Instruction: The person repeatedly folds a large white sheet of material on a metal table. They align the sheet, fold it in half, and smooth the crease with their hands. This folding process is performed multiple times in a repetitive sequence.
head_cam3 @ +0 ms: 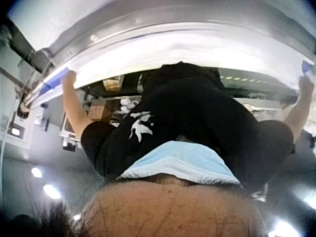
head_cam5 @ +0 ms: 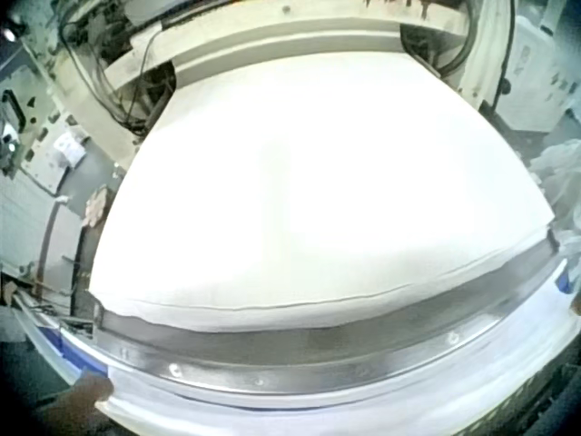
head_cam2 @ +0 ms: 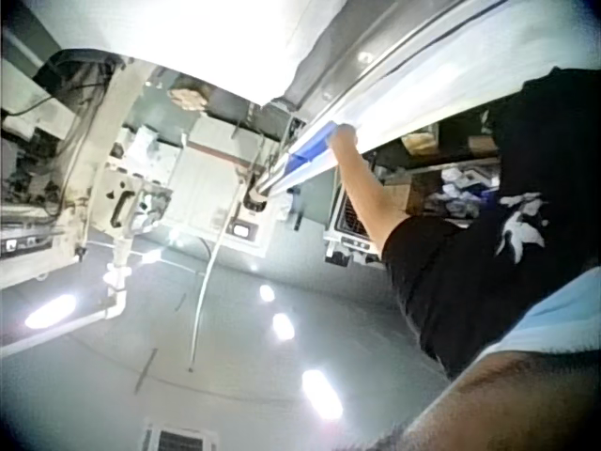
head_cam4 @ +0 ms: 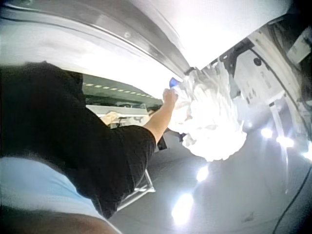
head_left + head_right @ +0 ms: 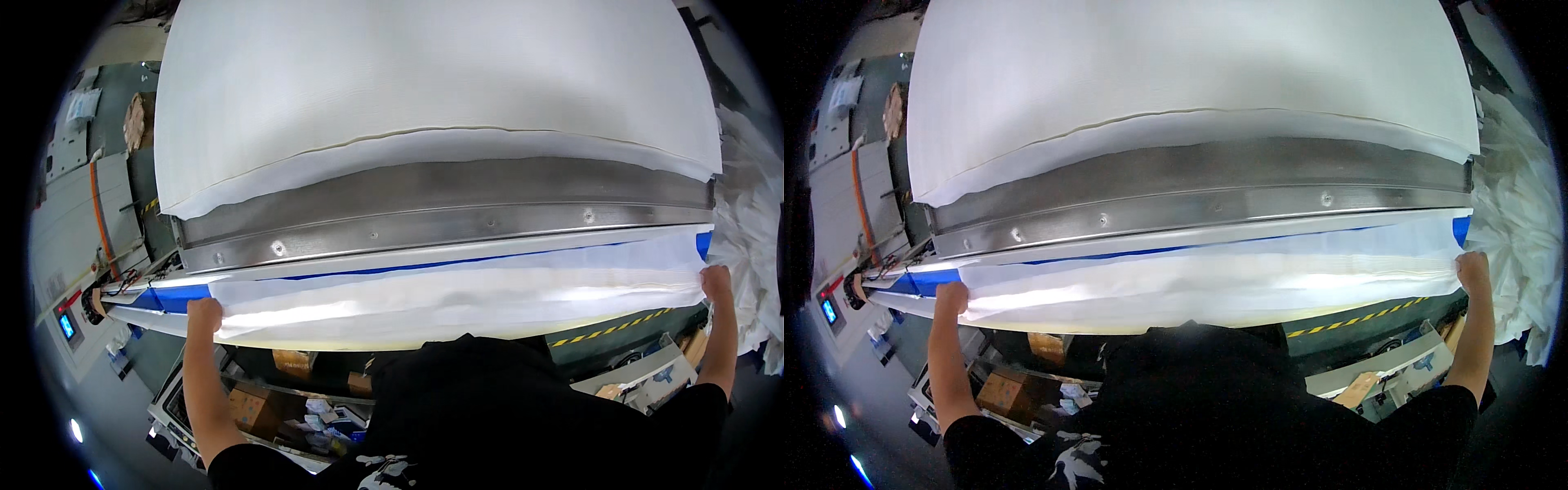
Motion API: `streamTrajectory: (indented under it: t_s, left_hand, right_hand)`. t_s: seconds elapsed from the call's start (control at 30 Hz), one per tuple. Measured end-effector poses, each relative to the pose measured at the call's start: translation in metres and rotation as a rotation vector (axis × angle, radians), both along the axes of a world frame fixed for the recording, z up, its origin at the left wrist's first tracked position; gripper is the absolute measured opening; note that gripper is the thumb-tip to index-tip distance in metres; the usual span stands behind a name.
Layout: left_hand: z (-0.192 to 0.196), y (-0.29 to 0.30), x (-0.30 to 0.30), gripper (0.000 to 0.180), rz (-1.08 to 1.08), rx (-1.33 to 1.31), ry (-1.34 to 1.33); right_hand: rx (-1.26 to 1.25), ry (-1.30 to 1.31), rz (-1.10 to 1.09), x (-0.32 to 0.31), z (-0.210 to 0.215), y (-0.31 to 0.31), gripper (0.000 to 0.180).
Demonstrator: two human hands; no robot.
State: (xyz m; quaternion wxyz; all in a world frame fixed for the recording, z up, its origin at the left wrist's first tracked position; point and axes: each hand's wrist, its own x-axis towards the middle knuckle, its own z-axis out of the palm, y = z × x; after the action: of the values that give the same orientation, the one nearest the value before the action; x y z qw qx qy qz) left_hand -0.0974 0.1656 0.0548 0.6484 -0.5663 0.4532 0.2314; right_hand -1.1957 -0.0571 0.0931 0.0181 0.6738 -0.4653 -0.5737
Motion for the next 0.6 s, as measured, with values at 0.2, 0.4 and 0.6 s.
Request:
streamTrajectory:
  t_s: [0.2,0.4,0.6]
  left_hand:
    - [-0.033,0.012,0.015,0.025,0.001,-0.134,-0.061]
    - [-0.01,0.013,0.017,0.019,0.24,-0.513,-0.416]
    - [-0.024,0.03,0.034,0.016,0.255,-0.789,-0.252]
  right_hand:
    - [-0.031,-0.073,0.165,-0.103,-0.038,0.022,0.012]
    - [-0.061,0.026,0.04,-0.163,-0.046,0.033,0.014]
    - [0.028,0.075,0.07,-0.136,-0.061,0.038,0.014]
